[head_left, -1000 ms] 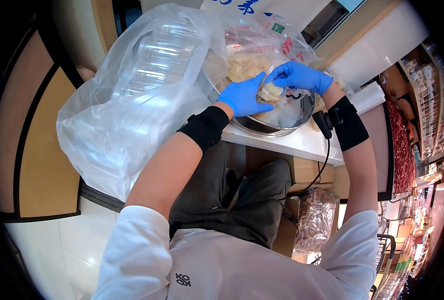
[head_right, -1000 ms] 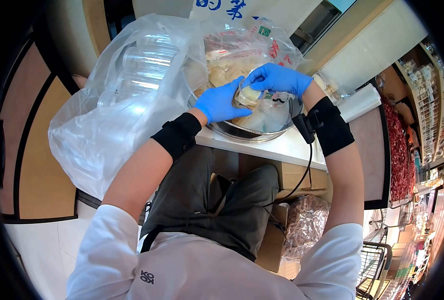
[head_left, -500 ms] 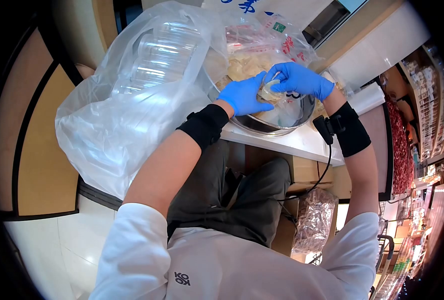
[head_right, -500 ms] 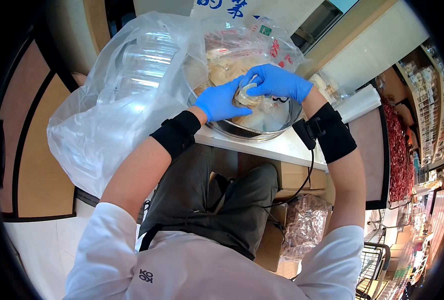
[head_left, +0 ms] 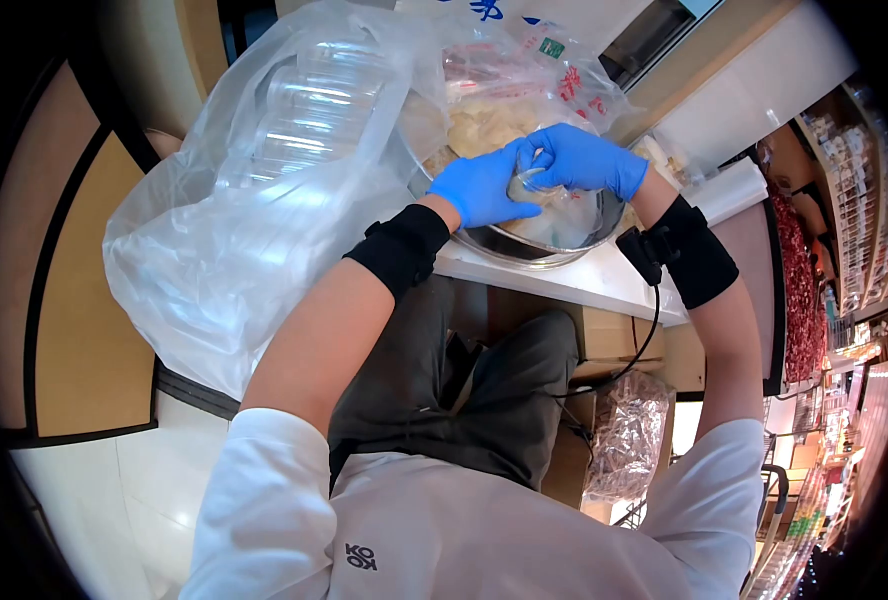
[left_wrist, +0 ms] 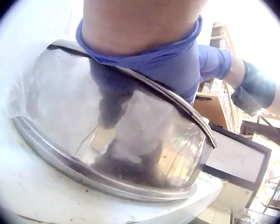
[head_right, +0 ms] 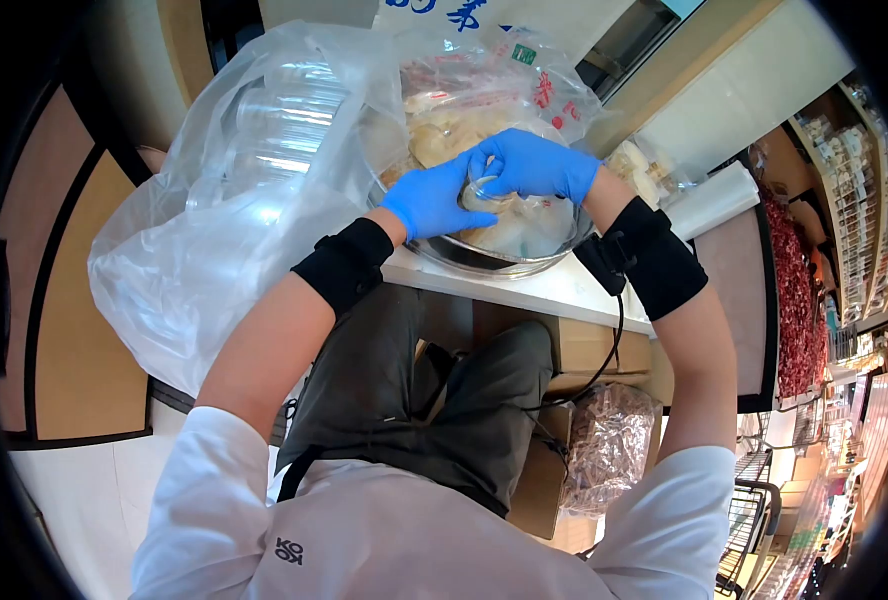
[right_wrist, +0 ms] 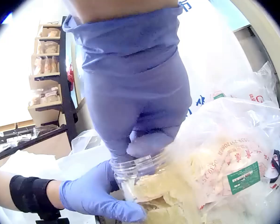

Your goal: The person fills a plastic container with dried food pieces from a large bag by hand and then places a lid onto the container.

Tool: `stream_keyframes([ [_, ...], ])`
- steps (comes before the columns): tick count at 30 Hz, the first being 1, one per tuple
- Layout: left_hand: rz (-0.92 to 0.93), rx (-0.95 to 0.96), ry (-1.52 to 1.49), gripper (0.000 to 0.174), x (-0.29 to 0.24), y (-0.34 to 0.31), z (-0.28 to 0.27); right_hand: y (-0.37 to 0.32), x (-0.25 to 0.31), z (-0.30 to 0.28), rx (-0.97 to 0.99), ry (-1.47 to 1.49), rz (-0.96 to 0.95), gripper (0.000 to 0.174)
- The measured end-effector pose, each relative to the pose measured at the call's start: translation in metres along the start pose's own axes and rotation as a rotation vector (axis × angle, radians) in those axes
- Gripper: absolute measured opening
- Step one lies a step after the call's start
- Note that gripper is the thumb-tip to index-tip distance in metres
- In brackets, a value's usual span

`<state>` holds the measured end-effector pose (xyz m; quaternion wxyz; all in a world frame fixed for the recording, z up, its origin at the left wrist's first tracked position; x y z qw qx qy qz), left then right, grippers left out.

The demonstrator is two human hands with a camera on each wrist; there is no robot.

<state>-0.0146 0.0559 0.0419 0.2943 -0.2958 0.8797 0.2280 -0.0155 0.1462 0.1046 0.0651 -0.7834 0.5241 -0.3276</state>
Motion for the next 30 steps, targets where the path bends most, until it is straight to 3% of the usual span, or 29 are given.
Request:
stream_keyframes([
  [6, -0.031, 0.080, 0.062, 0.098, 0.001, 0.003, 0.004, -0.008, -0.024, -0.010, -0.119, 0.231, 0.010, 0.019],
  [8, -0.053, 0.091, 0.092, 0.100, 0.008, 0.006, 0.010, -0.015, -0.023, -0.007, -0.116, 0.290, 0.100, 0.017],
  [16, -0.052, 0.208, 0.125, 0.090, 0.006, 0.008, 0.013, -0.008, -0.011, -0.002, -0.023, 0.171, 0.149, 0.023],
  [21, -0.058, 0.182, 0.110, 0.083, 0.006, 0.006, 0.010, -0.004, -0.005, 0.000, -0.014, 0.108, 0.171, 0.019],
  [30, -0.048, 0.180, 0.092, 0.082, 0.006, 0.008, 0.012, -0.012, -0.029, 0.001, -0.074, 0.403, 0.133, 0.023],
])
Point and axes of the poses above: each hand's wrist, its own y-axis towards the middle knuckle, its own z-axis out of the palm, x = y × z, the point moved 7 cm from there along y, towards the middle knuckle, and after that the axes turned 6 degrees about x, right-handed, at the moved point
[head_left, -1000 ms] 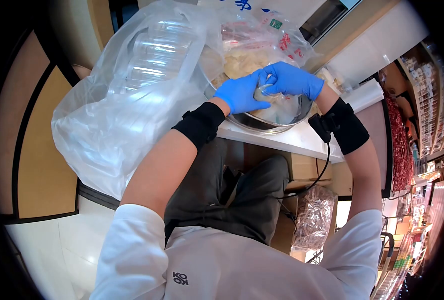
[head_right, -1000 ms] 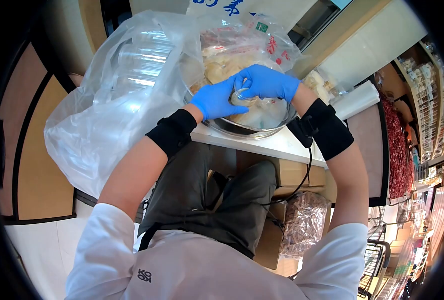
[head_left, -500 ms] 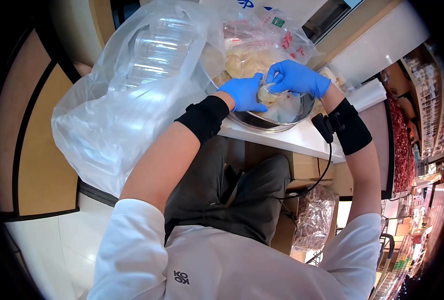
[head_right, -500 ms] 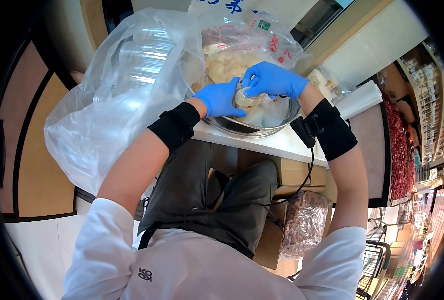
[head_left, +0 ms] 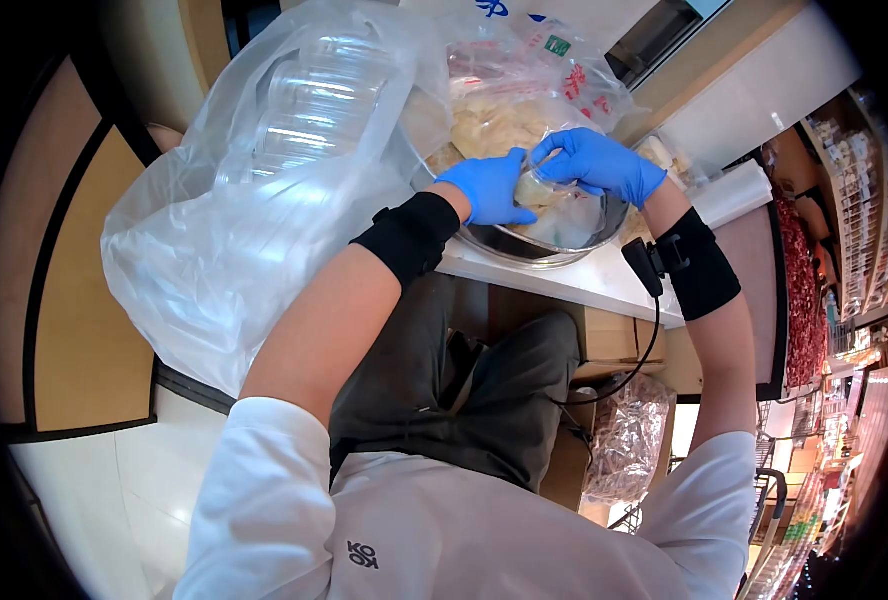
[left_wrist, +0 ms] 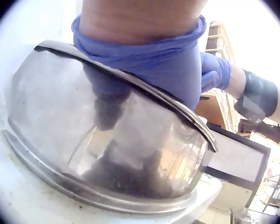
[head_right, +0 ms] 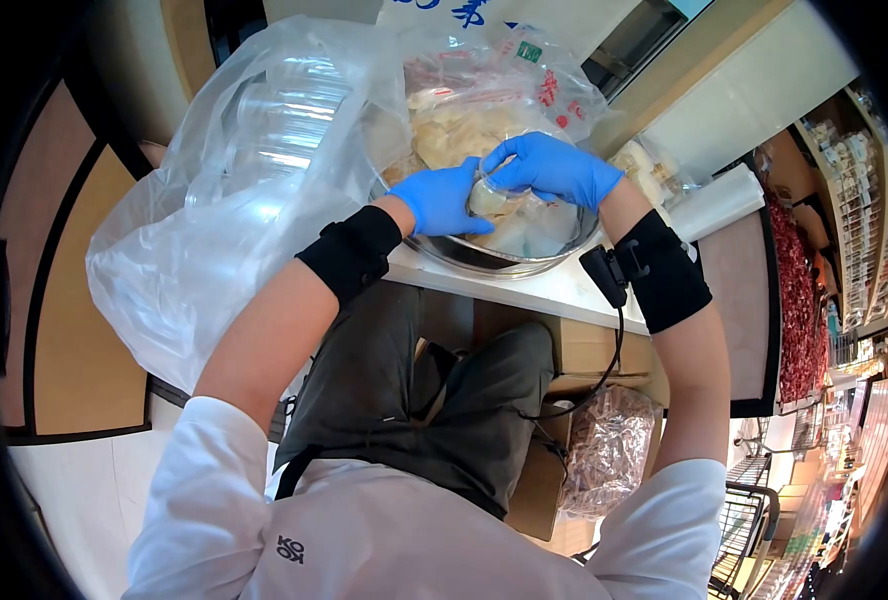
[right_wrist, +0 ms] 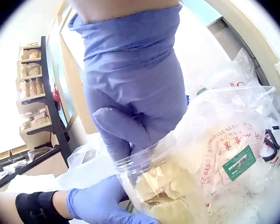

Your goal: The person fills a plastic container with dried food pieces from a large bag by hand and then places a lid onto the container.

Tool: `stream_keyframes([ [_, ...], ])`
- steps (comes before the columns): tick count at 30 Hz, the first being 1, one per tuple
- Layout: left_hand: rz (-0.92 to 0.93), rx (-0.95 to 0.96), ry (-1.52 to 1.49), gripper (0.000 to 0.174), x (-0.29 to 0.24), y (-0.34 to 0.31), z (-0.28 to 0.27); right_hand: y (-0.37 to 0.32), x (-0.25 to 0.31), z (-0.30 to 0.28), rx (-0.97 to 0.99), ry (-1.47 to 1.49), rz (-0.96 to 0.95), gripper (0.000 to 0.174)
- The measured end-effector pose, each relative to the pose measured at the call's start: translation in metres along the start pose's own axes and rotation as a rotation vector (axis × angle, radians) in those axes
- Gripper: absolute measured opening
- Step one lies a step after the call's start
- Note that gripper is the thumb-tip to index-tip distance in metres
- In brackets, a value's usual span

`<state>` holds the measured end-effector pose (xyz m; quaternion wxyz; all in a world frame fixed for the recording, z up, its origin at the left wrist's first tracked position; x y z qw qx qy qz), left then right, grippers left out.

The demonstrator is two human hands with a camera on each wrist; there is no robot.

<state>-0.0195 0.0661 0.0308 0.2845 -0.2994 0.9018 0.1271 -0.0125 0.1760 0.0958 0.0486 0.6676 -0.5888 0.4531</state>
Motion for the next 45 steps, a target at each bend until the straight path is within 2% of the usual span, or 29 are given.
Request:
stream_keyframes([
  [2, 0.011, -0.002, -0.009, 0.082, 0.002, 0.002, 0.003, 0.003, -0.004, 0.001, 0.023, 0.019, 0.044, 0.022],
  [6, 0.018, -0.002, -0.026, 0.083, 0.006, 0.005, 0.003, 0.008, 0.003, 0.007, 0.050, -0.010, 0.016, 0.022],
  [12, -0.007, 0.017, -0.047, 0.082, 0.004, 0.003, 0.002, 0.010, 0.005, 0.002, -0.052, -0.083, 0.003, 0.025],
  [14, -0.010, 0.007, -0.050, 0.081, 0.004, 0.002, -0.001, 0.000, 0.005, 0.000, -0.090, 0.069, 0.090, 0.024],
  [21, -0.004, -0.020, -0.033, 0.091, 0.004, 0.004, 0.000, -0.015, 0.013, 0.001, -0.165, 0.118, 0.031, 0.031],
  [23, -0.016, -0.003, -0.034, 0.092, 0.003, 0.003, 0.000, -0.014, 0.012, 0.005, -0.148, 0.132, 0.051, 0.032],
  [26, -0.009, -0.002, -0.054, 0.085, 0.005, 0.003, 0.004, -0.011, 0.006, 0.007, -0.103, 0.178, 0.070, 0.032],
  [33, -0.012, -0.007, -0.086, 0.091, -0.002, -0.001, -0.002, -0.006, -0.002, 0.009, -0.084, 0.266, 0.035, 0.034],
  [36, -0.040, -0.050, -0.084, 0.095, -0.004, -0.001, -0.008, -0.016, 0.004, 0.005, -0.157, 0.229, -0.037, 0.036],
  [38, -0.069, -0.075, -0.070, 0.096, -0.003, -0.002, -0.008, -0.029, -0.003, -0.010, -0.413, 0.443, -0.157, 0.037],
  [39, -0.095, -0.088, -0.072, 0.098, 0.000, -0.002, -0.010, -0.030, -0.010, -0.010, -0.428, 0.457, -0.171, 0.037],
  [41, -0.111, -0.090, -0.048, 0.100, 0.005, 0.002, -0.015, -0.043, -0.041, -0.027, -0.788, 0.603, -0.250, 0.033],
  [42, -0.111, -0.082, -0.044, 0.103, 0.008, 0.003, -0.018, -0.038, -0.063, -0.028, -0.805, 0.624, -0.260, 0.033],
  [44, -0.102, -0.055, -0.020, 0.106, 0.017, 0.004, -0.026, -0.026, -0.095, -0.028, -0.834, 0.218, -0.217, 0.031],
  [45, -0.085, -0.031, 0.003, 0.105, 0.022, 0.005, -0.032, -0.022, -0.103, -0.022, -0.850, 0.242, -0.216, 0.031],
])
Point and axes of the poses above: each hand's wrist, its own y-axis towards the middle knuckle, its own z-axis out of the palm, x = y × z, the point moved 7 cm from there along y, towards the middle knuckle, and after that the axes turned 6 degrees about x, right-handed, at the moved point
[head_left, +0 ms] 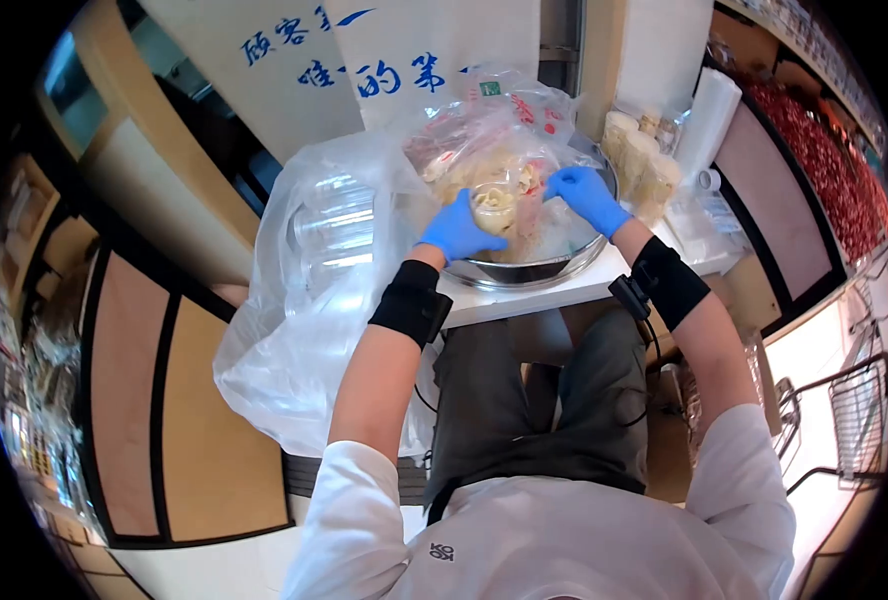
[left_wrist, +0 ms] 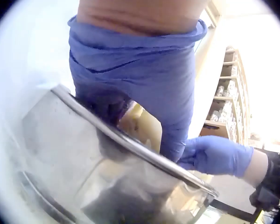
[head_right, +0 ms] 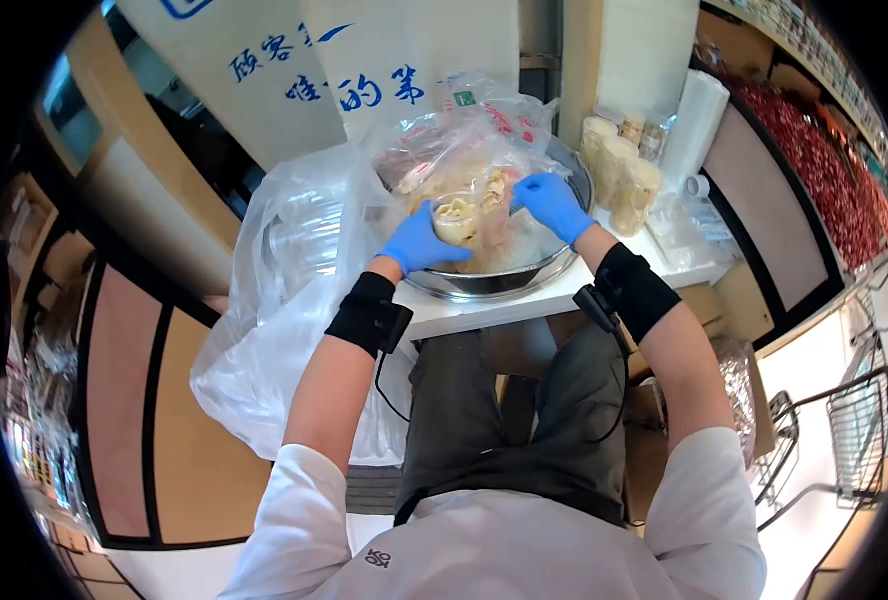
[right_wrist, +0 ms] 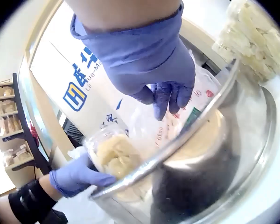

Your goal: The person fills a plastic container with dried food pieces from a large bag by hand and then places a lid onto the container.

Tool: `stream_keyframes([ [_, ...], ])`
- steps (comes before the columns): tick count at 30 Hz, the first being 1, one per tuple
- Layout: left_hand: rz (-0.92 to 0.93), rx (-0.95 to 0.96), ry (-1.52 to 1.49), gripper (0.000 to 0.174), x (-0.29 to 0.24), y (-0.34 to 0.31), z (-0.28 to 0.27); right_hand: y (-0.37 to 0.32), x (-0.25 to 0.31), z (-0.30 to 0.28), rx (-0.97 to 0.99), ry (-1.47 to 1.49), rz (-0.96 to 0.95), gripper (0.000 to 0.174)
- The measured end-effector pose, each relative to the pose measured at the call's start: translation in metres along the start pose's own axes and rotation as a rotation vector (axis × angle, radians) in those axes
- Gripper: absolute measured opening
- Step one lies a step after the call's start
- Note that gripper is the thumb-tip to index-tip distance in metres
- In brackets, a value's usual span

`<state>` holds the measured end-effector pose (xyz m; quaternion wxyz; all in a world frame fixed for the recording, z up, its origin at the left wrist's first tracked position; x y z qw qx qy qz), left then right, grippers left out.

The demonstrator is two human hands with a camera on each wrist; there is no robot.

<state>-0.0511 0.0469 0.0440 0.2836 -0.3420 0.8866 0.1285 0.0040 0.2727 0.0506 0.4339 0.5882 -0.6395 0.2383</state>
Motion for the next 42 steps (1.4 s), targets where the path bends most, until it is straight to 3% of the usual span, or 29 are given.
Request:
stream_keyframes([
  [2, 0.024, 0.035, 0.042, 0.104, 0.008, 0.007, 0.002, -0.003, 0.004, 0.014, 0.013, -0.146, -0.154, 0.028],
  [4, 0.126, -0.239, -0.410, 0.095, 0.000, 0.000, -0.023, -0.001, 0.011, 0.023, 0.033, -0.260, -0.205, 0.025],
  [5, 0.125, -0.344, -0.462, 0.089, -0.001, -0.008, -0.028, 0.002, 0.018, 0.031, 0.074, -0.393, -0.261, 0.022],
  [6, 0.128, -0.337, -0.449, 0.089, -0.003, -0.008, -0.027, 0.004, 0.028, 0.034, 0.064, -0.383, -0.261, 0.022],
  [8, 0.259, -0.601, -0.133, 0.078, -0.013, -0.018, -0.038, 0.003, 0.062, 0.029, -0.057, -0.577, -0.311, 0.017],
  [9, 0.259, -0.597, -0.127, 0.078, -0.012, -0.019, -0.034, 0.007, 0.065, 0.028, -0.060, -0.570, -0.309, 0.017],
  [11, 0.308, -0.620, 0.168, 0.059, -0.021, -0.023, -0.025, 0.022, 0.068, 0.039, 0.144, -0.875, -0.307, 0.015],
  [12, 0.312, -0.615, 0.172, 0.059, -0.023, -0.024, -0.023, 0.029, 0.064, 0.037, 0.139, -0.870, -0.304, 0.015],
  [14, 0.219, -0.552, 0.083, 0.046, -0.019, -0.019, -0.020, 0.035, 0.046, 0.050, 0.395, -0.957, -0.306, 0.019],
  [15, 0.224, -0.547, 0.084, 0.046, -0.019, -0.018, -0.018, 0.034, 0.050, 0.049, 0.390, -0.956, -0.301, 0.019],
  [17, 0.255, -0.621, -0.009, 0.043, -0.018, -0.018, -0.020, 0.025, 0.033, 0.054, 0.655, -1.140, -0.098, 0.024],
  [21, 0.204, -0.551, 0.092, 0.045, -0.015, -0.014, -0.013, 0.009, 0.024, 0.059, 0.802, -0.999, 0.054, 0.024],
  [23, 0.173, -0.537, 0.071, 0.046, -0.012, -0.013, -0.013, 0.014, 0.007, 0.060, 0.884, -1.049, 0.326, 0.023],
  [24, 0.168, -0.535, 0.069, 0.046, -0.012, -0.013, -0.014, 0.018, 0.017, 0.063, 0.889, -1.049, 0.326, 0.023],
  [26, 0.170, -0.555, 0.084, 0.045, -0.013, -0.014, -0.012, 0.031, 0.059, 0.062, 0.660, -0.955, 0.154, 0.023],
  [29, 0.192, -0.601, 0.136, 0.044, -0.014, -0.015, -0.015, 0.059, 0.048, 0.065, 0.544, -0.990, 0.129, 0.026],
  [33, 0.180, -0.608, 0.155, 0.045, -0.009, -0.015, -0.013, 0.126, -0.023, 0.079, 0.527, -1.104, -0.005, 0.021],
  [35, 0.173, -0.602, 0.122, 0.046, -0.007, -0.014, -0.012, 0.140, -0.088, 0.073, 0.626, -0.682, 0.469, 0.022],
  [36, 0.174, -0.606, 0.123, 0.046, -0.007, -0.013, -0.012, 0.153, -0.112, 0.075, 0.624, -0.684, 0.466, 0.022],
  [38, 0.177, -0.600, 0.118, 0.047, -0.007, -0.013, -0.011, 0.169, -0.152, 0.077, 0.486, -0.316, 0.605, 0.024],
  [41, 0.219, -0.614, 0.052, 0.048, -0.009, -0.013, -0.012, 0.124, -0.075, 0.066, 0.320, -0.184, 0.669, 0.023],
  [42, 0.217, -0.619, 0.049, 0.048, -0.009, -0.013, -0.014, 0.127, -0.080, 0.062, 0.298, -0.198, 0.654, 0.022],
])
Point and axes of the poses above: each hand's wrist, its own y-axis towards the middle knuckle, its own z-axis out of the palm, x = y × z, the point moved 7 cm from there along y, towards the middle knuckle, and after that the axes turned 6 degrees about x, right-handed, at the moved point
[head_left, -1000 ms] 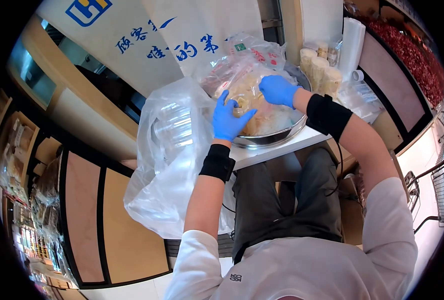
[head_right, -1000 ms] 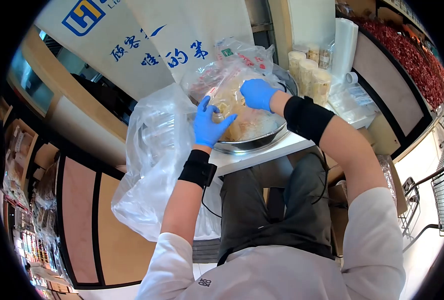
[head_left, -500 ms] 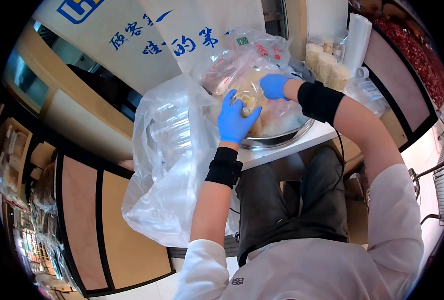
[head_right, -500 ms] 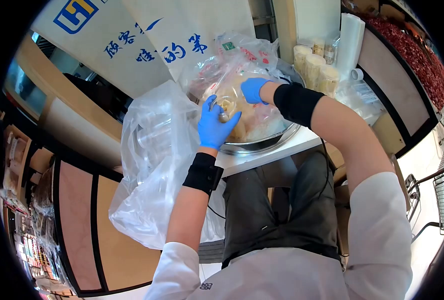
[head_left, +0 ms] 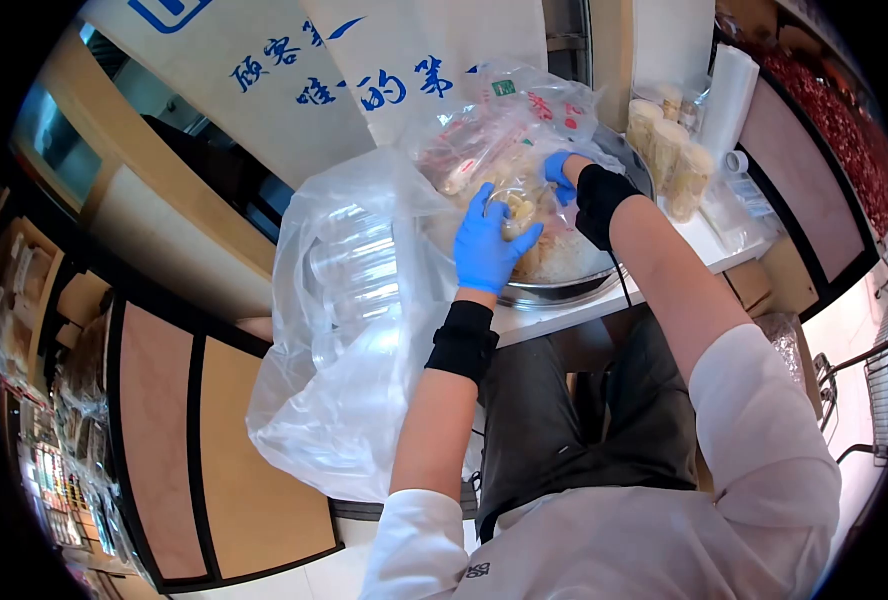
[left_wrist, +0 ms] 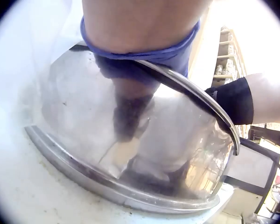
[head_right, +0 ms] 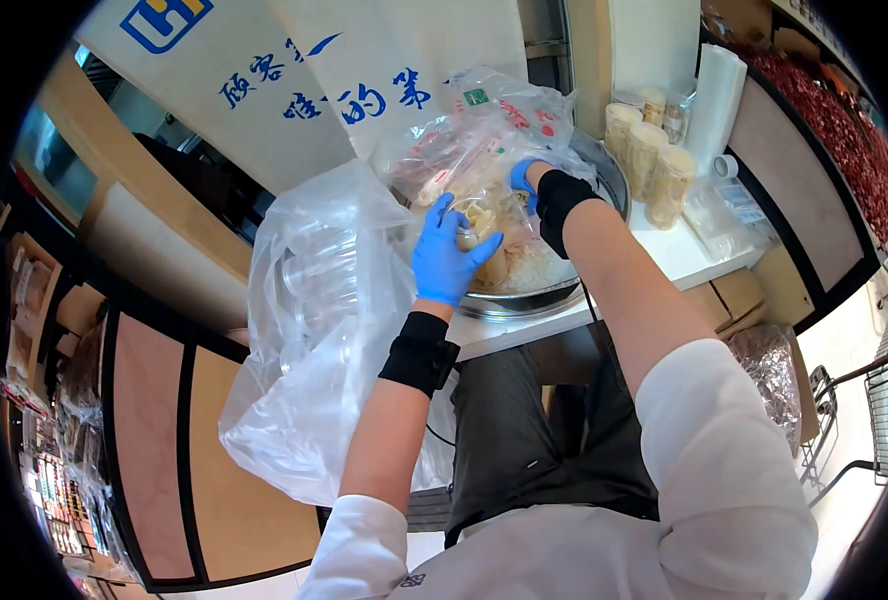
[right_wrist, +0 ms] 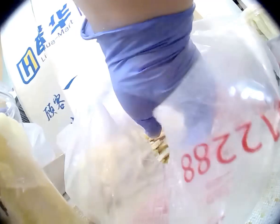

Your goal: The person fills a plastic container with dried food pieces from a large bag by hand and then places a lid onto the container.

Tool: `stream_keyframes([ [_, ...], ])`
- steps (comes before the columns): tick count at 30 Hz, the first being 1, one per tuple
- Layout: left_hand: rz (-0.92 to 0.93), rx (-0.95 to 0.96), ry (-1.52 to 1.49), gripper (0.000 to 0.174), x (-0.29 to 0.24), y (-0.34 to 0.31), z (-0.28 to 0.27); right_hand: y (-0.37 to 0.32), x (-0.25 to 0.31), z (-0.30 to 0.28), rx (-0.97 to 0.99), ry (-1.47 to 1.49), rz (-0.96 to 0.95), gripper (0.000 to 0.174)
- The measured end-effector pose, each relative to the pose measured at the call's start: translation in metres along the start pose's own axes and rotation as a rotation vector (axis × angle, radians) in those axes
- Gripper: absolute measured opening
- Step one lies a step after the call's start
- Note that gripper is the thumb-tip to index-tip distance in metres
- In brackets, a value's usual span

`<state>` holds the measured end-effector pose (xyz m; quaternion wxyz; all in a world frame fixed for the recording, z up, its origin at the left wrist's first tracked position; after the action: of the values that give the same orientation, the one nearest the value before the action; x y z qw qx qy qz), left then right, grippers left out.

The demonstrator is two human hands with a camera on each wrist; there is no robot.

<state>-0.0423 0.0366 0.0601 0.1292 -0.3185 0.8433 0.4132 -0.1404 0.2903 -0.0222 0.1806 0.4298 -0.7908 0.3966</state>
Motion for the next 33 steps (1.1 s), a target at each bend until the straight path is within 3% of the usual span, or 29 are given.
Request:
stream_keyframes([
  [2, -0.006, 0.057, -0.001, 0.051, 0.000, 0.001, 0.002, 0.052, -0.017, -0.002, 0.025, -0.306, -0.180, 0.021],
  [5, 0.024, 0.059, 0.027, 0.053, 0.000, 0.002, 0.002, 0.093, -0.024, 0.007, -0.111, -1.101, -0.763, 0.020],
  [6, 0.020, 0.057, 0.025, 0.053, 0.001, 0.001, 0.002, 0.069, -0.011, 0.009, -0.108, -1.104, -0.763, 0.020],
  [8, 0.050, 0.037, 0.042, 0.053, -0.001, 0.002, 0.001, 0.005, 0.022, 0.007, -0.054, -1.076, -0.522, 0.017],
  [9, 0.041, 0.029, 0.039, 0.053, -0.001, 0.002, 0.000, 0.008, 0.018, 0.003, -0.049, -1.087, -0.525, 0.017],
  [11, 0.094, -0.012, 0.052, 0.053, -0.001, 0.000, -0.002, 0.023, 0.008, -0.017, -0.054, -0.574, -0.409, 0.018],
  [16, 0.055, -0.002, 0.034, 0.052, 0.002, -0.002, -0.003, -0.047, 0.023, -0.015, -0.156, -0.695, -0.536, 0.018],
  [18, 0.027, 0.003, 0.012, 0.052, 0.004, -0.001, -0.005, -0.096, 0.022, -0.025, -0.247, -0.268, -0.413, 0.022],
  [21, 0.036, -0.007, 0.033, 0.053, 0.003, -0.003, -0.007, -0.131, 0.036, -0.035, -0.310, -0.509, -0.526, 0.025],
  [25, 0.064, -0.024, 0.069, 0.060, 0.004, -0.004, -0.005, -0.173, 0.043, -0.064, -0.292, -0.450, -0.559, 0.021],
  [27, 0.070, -0.028, 0.057, 0.065, 0.003, -0.005, -0.004, -0.186, 0.045, -0.070, -0.055, -0.263, -0.482, 0.020],
  [29, -0.048, 0.009, -0.068, 0.083, 0.008, -0.006, -0.004, -0.208, 0.065, -0.074, -0.027, -0.281, -0.516, 0.020],
  [33, -0.051, 0.022, -0.092, 0.095, 0.007, -0.006, -0.005, -0.223, 0.098, -0.048, 0.058, -0.246, -0.645, 0.022],
])
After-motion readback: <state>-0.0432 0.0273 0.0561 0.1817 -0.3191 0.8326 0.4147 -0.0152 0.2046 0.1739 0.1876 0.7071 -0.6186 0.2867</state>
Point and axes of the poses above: each hand's wrist, its own y-axis towards the middle knuckle, its own z-axis out of the palm, x = y × z, the point moved 7 cm from there along y, towards the middle knuckle, and after that the axes turned 6 degrees about x, right-handed, at the moved point
